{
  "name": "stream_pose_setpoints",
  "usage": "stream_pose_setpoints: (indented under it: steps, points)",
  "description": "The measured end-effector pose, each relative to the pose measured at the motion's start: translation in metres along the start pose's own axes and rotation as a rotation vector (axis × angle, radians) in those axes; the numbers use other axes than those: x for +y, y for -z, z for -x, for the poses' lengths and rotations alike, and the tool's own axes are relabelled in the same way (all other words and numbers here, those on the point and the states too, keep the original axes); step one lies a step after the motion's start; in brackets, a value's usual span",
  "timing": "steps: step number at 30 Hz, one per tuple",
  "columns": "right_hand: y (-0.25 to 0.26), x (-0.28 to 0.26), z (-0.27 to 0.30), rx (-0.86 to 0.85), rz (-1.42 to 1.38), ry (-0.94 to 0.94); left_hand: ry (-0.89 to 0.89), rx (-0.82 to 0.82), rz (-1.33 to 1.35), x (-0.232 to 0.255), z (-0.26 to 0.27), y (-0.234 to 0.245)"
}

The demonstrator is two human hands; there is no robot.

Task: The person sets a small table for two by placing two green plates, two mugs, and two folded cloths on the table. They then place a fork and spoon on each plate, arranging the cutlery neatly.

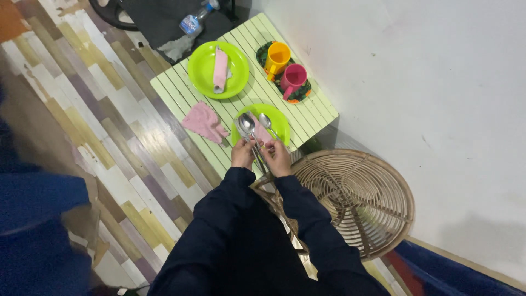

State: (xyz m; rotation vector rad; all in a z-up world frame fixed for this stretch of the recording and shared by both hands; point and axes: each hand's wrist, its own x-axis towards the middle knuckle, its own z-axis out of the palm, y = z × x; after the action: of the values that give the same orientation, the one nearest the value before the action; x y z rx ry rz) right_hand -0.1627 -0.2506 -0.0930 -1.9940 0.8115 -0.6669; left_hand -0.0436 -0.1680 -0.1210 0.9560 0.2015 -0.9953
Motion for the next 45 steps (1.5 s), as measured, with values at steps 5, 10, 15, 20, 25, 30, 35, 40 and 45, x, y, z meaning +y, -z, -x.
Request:
stream_pose_setpoints:
  steps: [5,10,15,20,25,30,35,40,45]
  points:
    - [0.007,-0.028,0.009,-0.081,-0.109,-0.183,0.008,-0.049,0.003,0.031,0.030,-0.021]
    - [0.010,-0.043,0.014,-0.083,-0.344,-0.188,0.013,-0.128,-0.003,0.059,0.058,-0.033]
    - [0.009,-0.055,0.013,-0.080,-0.397,-0.270,-0.013,-0.237,0.011,0.082,0.081,-0.038]
    - [0.015,-0.074,0.020,-0.031,-0.352,-0.163,-0.032,-0.213,-0.050,0.108,0.109,-0.045]
    - [0.025,-0.108,0.030,-0.008,-0.492,-0.196,-0.043,-0.270,-0.064,0.142,0.152,-0.051]
    - [0.031,-0.127,0.035,0.008,-0.518,-0.188,-0.032,-0.366,-0.069,0.164,0.176,-0.059]
    - [0.029,-0.136,0.044,-0.088,-0.533,-0.113,-0.029,-0.399,-0.070,0.176,0.199,-0.074]
    - [0.039,-0.179,0.052,0.006,-0.473,-0.053,-0.074,-0.366,-0.042,0.171,0.200,-0.078]
    - [0.063,-0.235,0.065,0.104,0.055,0.135,-0.112,-0.325,-0.013,0.159,0.191,-0.084]
